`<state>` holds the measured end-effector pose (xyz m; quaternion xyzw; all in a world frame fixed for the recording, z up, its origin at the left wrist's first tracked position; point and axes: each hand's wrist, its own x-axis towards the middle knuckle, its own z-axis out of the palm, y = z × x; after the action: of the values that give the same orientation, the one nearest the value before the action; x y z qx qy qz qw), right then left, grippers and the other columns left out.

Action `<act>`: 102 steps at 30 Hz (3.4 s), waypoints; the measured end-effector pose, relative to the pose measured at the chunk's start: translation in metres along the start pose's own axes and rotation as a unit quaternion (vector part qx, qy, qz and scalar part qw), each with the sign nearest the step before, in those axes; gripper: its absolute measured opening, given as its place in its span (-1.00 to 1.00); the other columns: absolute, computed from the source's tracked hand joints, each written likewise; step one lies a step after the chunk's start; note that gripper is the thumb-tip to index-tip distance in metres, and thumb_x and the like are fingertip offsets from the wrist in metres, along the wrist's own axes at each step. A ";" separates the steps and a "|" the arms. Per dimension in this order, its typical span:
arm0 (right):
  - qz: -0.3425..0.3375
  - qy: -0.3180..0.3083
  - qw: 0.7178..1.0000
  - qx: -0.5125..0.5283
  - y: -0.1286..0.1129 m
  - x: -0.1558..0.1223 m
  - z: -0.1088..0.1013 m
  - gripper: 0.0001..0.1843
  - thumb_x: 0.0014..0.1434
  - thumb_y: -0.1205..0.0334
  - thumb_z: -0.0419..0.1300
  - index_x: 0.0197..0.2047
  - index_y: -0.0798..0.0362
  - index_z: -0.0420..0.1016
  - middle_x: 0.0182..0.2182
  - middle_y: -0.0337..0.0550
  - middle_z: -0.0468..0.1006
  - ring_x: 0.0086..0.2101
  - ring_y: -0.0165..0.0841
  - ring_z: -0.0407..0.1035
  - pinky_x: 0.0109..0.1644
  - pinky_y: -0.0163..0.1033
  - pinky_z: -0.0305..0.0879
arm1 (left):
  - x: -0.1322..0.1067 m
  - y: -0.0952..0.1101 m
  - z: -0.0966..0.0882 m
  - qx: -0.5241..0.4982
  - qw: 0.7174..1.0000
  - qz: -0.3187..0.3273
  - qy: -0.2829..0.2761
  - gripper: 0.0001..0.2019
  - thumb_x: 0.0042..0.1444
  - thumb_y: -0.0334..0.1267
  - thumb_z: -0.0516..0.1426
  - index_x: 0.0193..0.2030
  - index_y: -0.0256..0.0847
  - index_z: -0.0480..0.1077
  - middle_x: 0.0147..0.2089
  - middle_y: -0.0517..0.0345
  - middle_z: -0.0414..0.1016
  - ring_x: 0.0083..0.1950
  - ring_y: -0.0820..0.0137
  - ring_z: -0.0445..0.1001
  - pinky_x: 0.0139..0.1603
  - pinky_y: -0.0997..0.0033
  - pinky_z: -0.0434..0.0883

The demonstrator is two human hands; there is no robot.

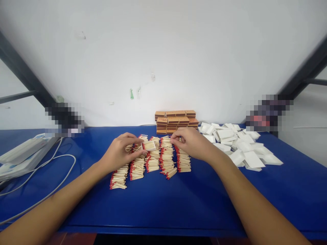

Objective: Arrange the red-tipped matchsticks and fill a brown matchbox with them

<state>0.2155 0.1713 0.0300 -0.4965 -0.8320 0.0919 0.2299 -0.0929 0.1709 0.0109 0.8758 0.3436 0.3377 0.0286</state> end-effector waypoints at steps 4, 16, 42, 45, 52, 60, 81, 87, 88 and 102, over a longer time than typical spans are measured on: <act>0.006 -0.006 1.000 -0.022 -0.002 0.000 -0.001 -0.70 0.38 0.05 0.12 -0.24 0.00 0.61 -0.36 -0.13 0.63 -0.38 -0.29 0.41 -0.31 -0.20 0.19 | -0.001 -0.001 0.001 -0.005 1.000 -0.026 -0.014 -0.65 0.22 0.00 0.34 0.01 -0.17 0.62 -0.05 -0.04 0.62 -0.01 0.17 0.59 0.02 0.11 0.52; -0.001 -0.042 0.999 -0.033 -0.005 -0.003 0.001 -0.64 0.40 0.10 0.07 -0.42 0.00 0.45 -0.46 -0.13 0.57 -0.45 -0.30 0.36 -0.36 -0.17 0.14 | -0.001 0.003 0.003 -0.017 0.999 -0.016 -0.025 -0.64 0.24 0.01 0.32 0.03 -0.19 0.59 -0.02 -0.07 0.62 0.06 0.15 0.57 0.06 0.10 0.54; -0.087 0.069 0.994 0.026 -0.039 -0.007 0.027 -0.75 0.44 0.07 0.14 -0.05 -0.02 0.60 -0.25 -0.11 0.57 -0.40 -0.34 0.38 -0.25 -0.20 0.29 | -0.001 0.013 0.003 -0.064 0.997 -0.037 -0.016 -0.66 0.19 0.00 0.37 0.01 -0.12 0.62 0.00 0.00 0.65 0.01 0.20 0.61 0.04 0.17 0.55; -0.056 0.071 0.996 0.003 -0.029 -0.004 0.021 -0.75 0.44 0.15 0.11 -0.14 -0.01 0.61 -0.31 -0.12 0.55 -0.37 -0.31 0.40 -0.24 -0.19 0.28 | -0.001 0.011 0.002 -0.055 0.997 -0.045 -0.012 -0.65 0.18 0.01 0.37 0.02 -0.12 0.62 0.01 0.00 0.65 0.05 0.19 0.60 0.09 0.12 0.53; -0.001 -0.034 0.999 -0.027 0.005 0.004 0.023 -0.84 0.34 0.15 0.22 -0.22 0.00 0.60 -0.29 -0.11 0.58 -0.28 -0.25 0.44 -0.23 -0.19 0.26 | -0.001 0.003 0.002 -0.028 0.999 -0.036 -0.008 -0.68 0.22 -0.02 0.34 0.00 -0.15 0.60 -0.01 -0.03 0.63 0.05 0.17 0.58 0.09 0.09 0.53; -0.005 -0.044 0.999 -0.010 -0.001 0.003 0.028 -0.85 0.34 0.21 0.20 -0.28 0.01 0.53 -0.32 -0.13 0.57 -0.33 -0.30 0.42 -0.25 -0.23 0.25 | 0.000 0.003 0.001 -0.016 1.000 -0.015 -0.005 -0.68 0.23 -0.02 0.33 0.01 -0.17 0.59 -0.02 -0.04 0.64 0.05 0.16 0.58 0.09 0.07 0.51; 0.027 -0.070 0.997 -0.012 -0.003 0.002 0.021 -0.87 0.32 0.24 0.15 -0.27 0.02 0.48 -0.31 -0.11 0.57 -0.34 -0.29 0.42 -0.26 -0.21 0.26 | -0.003 -0.001 0.003 0.006 1.000 -0.008 -0.006 -0.65 0.24 0.01 0.32 0.02 -0.18 0.59 -0.02 -0.06 0.62 0.07 0.14 0.57 0.09 0.06 0.49; 0.022 -0.074 0.997 -0.004 -0.003 0.000 0.021 -0.85 0.35 0.20 0.09 -0.24 0.01 0.44 -0.28 -0.10 0.56 -0.32 -0.27 0.41 -0.23 -0.19 0.27 | -0.003 -0.001 0.004 0.015 1.000 0.006 -0.009 -0.65 0.25 0.01 0.31 0.03 -0.19 0.59 -0.03 -0.06 0.62 0.05 0.14 0.57 0.06 0.06 0.50; 0.021 -0.076 0.997 0.000 -0.002 -0.001 0.021 -0.85 0.36 0.19 0.08 -0.24 0.00 0.43 -0.28 -0.10 0.56 -0.32 -0.27 0.41 -0.23 -0.19 0.27 | -0.003 -0.001 0.004 0.017 1.000 0.008 -0.009 -0.64 0.25 0.01 0.32 0.04 -0.19 0.59 -0.02 -0.06 0.62 0.05 0.14 0.57 0.06 0.06 0.50; 0.012 -0.041 0.997 0.065 -0.016 -0.006 0.022 -0.70 0.52 -0.01 -0.16 -0.16 -0.06 0.22 -0.20 -0.12 0.47 -0.23 -0.22 0.36 -0.13 -0.13 0.29 | -0.004 0.000 0.006 0.015 1.000 0.017 -0.016 -0.64 0.27 0.02 0.30 0.03 -0.20 0.58 -0.06 -0.05 0.65 0.07 0.13 0.56 0.10 0.05 0.51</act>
<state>0.1950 0.1601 0.0149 -0.4864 -0.8270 0.1683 0.2263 -0.0912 0.1694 0.0047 0.8871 0.3332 0.3190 0.0151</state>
